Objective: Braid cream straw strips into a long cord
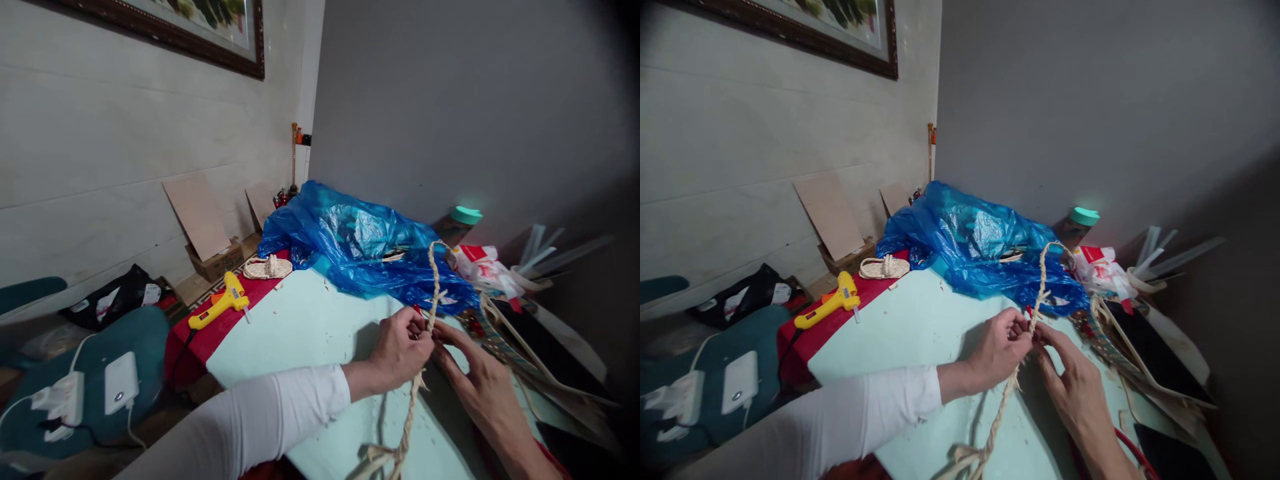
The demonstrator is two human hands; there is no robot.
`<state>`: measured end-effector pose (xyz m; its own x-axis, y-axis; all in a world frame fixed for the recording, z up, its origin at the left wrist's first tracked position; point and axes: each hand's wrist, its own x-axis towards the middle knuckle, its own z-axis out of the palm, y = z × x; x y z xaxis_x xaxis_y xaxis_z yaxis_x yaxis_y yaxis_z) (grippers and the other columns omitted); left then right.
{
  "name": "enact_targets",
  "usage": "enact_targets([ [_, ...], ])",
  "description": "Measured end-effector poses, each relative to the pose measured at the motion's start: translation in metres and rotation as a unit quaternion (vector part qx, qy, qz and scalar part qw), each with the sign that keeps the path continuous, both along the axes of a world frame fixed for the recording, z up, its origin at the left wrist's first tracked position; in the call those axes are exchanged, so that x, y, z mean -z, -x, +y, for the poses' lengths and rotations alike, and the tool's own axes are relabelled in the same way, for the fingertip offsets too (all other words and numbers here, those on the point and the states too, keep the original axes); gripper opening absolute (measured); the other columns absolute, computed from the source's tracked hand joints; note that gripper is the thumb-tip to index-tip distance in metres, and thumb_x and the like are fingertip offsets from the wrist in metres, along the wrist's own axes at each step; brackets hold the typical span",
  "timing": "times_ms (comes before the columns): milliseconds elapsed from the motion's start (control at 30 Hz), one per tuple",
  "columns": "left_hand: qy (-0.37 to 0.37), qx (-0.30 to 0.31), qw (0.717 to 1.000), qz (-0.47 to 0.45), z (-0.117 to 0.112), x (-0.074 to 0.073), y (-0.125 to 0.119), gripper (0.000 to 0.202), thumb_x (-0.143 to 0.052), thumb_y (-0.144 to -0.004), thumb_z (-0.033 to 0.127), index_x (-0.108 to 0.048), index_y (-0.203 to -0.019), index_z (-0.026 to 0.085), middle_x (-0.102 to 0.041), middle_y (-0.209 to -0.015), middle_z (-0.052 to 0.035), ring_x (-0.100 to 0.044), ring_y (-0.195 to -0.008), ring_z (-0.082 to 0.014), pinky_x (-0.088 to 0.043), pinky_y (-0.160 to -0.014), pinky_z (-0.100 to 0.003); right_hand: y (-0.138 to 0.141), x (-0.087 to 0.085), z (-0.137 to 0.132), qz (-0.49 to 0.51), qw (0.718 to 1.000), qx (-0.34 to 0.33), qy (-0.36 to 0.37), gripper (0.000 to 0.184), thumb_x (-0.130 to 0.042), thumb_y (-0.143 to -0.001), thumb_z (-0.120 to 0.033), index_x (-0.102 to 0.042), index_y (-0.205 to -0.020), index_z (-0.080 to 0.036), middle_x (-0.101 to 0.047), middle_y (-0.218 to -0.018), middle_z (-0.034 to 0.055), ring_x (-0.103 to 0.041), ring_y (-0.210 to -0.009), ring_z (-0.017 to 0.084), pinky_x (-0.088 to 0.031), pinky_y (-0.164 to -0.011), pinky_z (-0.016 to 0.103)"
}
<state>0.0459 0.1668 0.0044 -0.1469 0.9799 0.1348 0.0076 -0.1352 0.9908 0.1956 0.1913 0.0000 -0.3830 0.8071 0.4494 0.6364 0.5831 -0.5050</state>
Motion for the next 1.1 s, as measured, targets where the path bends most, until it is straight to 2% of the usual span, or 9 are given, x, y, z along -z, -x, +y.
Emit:
enact_targets([
  [133,0.013,0.007,1.000,-0.024,0.001,0.000,0.000,0.008,-0.055,-0.068,0.013,-0.052,-0.075,0.018,-0.056,-0.067,0.0021,-0.053,-0.062,-0.0108,-0.040,-0.058,-0.022,-0.002,0.002,0.003,0.023,0.999,-0.026,-0.029,0.025,-0.050,-0.086,-0.040,-0.067,-0.096,-0.024,-0.068,-0.102,0.0060,-0.067,-0.089,0.023,-0.052,-0.078,0.033],
  [267,0.000,0.026,0.999,-0.041,0.001,0.000,0.001,0.008,-0.055,-0.069,0.013,-0.053,-0.075,0.018,-0.055,-0.066,0.0027,-0.051,-0.062,-0.0105,-0.039,-0.058,-0.021,0.002,-0.003,0.000,0.042,0.998,-0.021,-0.040,0.018,-0.054,-0.085,-0.037,-0.065,-0.088,-0.024,-0.066,-0.097,0.0060,-0.065,-0.088,0.022,-0.050,-0.080,0.034],
  [467,-0.023,0.070,0.994,-0.081,0.006,0.004,0.003,0.006,-0.057,-0.074,0.021,-0.054,-0.077,0.017,-0.055,-0.068,0.0024,-0.051,-0.063,-0.0101,-0.040,-0.060,-0.021,0.008,-0.018,-0.007,0.103,0.990,-0.069,0.062,0.019,-0.051,-0.088,-0.037,-0.064,-0.085,-0.023,-0.064,-0.098,0.0056,-0.060,-0.092,0.020,-0.046,-0.087,0.034],
  [567,-0.011,0.098,0.991,-0.089,0.008,0.002,0.004,0.009,-0.060,-0.075,0.023,-0.055,-0.077,0.016,-0.055,-0.068,0.0025,-0.050,-0.060,-0.0091,-0.039,-0.059,-0.020,0.006,-0.019,-0.008,0.149,0.986,-0.042,0.065,0.017,-0.056,-0.087,-0.033,-0.066,-0.081,-0.021,-0.063,-0.091,0.0047,-0.060,-0.087,0.019,-0.046,-0.084,0.033],
  [700,-0.018,0.115,0.990,-0.086,0.007,-0.005,0.005,0.012,-0.062,-0.074,0.025,-0.055,-0.077,0.015,-0.057,-0.070,0.0010,-0.053,-0.063,-0.0101,-0.041,-0.061,-0.021,0.006,-0.017,-0.012,0.197,0.980,-0.008,0.016,0.014,-0.061,-0.085,-0.029,-0.068,-0.078,-0.020,-0.063,-0.089,0.0047,-0.061,-0.086,0.018,-0.046,-0.081,0.032],
  [800,-0.026,0.119,0.990,-0.075,0.004,-0.008,0.004,0.017,-0.063,-0.074,0.026,-0.057,-0.085,0.015,-0.060,-0.074,-0.0009,-0.056,-0.067,-0.0114,-0.042,-0.063,-0.022,0.007,-0.018,-0.017,0.189,0.981,0.013,-0.036,0.012,-0.060,-0.087,-0.026,-0.068,-0.079,-0.020,-0.064,-0.089,0.0048,-0.061,-0.082,0.017,-0.047,-0.076,0.031],
  [933,-0.016,0.115,0.991,-0.063,0.003,-0.008,0.002,0.028,-0.064,-0.073,0.026,-0.060,-0.098,0.014,-0.056,-0.068,0.0018,-0.050,-0.061,-0.0098,-0.040,-0.060,-0.021,0.007,-0.021,-0.022,0.049,0.982,0.034,-0.181,0.013,-0.054,-0.090,-0.019,-0.066,-0.086,-0.019,-0.066,-0.093,0.0077,-0.058,-0.082,0.018,-0.044,-0.073,0.033],
  [1000,-0.013,0.106,0.993,-0.046,0.003,-0.008,0.001,0.026,-0.063,-0.072,0.026,-0.063,-0.096,0.013,-0.055,-0.067,0.0020,-0.047,-0.058,-0.0090,-0.039,-0.058,-0.021,0.006,-0.022,-0.023,-0.038,0.968,0.036,-0.245,0.015,-0.050,-0.091,-0.015,-0.065,-0.088,-0.017,-0.066,-0.093,0.0087,-0.056,-0.081,0.019,-0.041,-0.073,0.035],
  [1100,-0.021,0.081,0.997,-0.001,0.002,-0.008,0.000,0.019,-0.060,-0.072,0.023,-0.064,-0.087,0.012,-0.057,-0.069,0.0007,-0.044,-0.057,-0.0089,-0.038,-0.057,-0.022,0.007,-0.023,-0.023,-0.128,0.948,0.027,-0.290,0.019,-0.046,-0.093,-0.013,-0.063,-0.085,-0.016,-0.065,-0.088,0.0089,-0.052,-0.076,0.019,-0.038,-0.072,0.035],
])
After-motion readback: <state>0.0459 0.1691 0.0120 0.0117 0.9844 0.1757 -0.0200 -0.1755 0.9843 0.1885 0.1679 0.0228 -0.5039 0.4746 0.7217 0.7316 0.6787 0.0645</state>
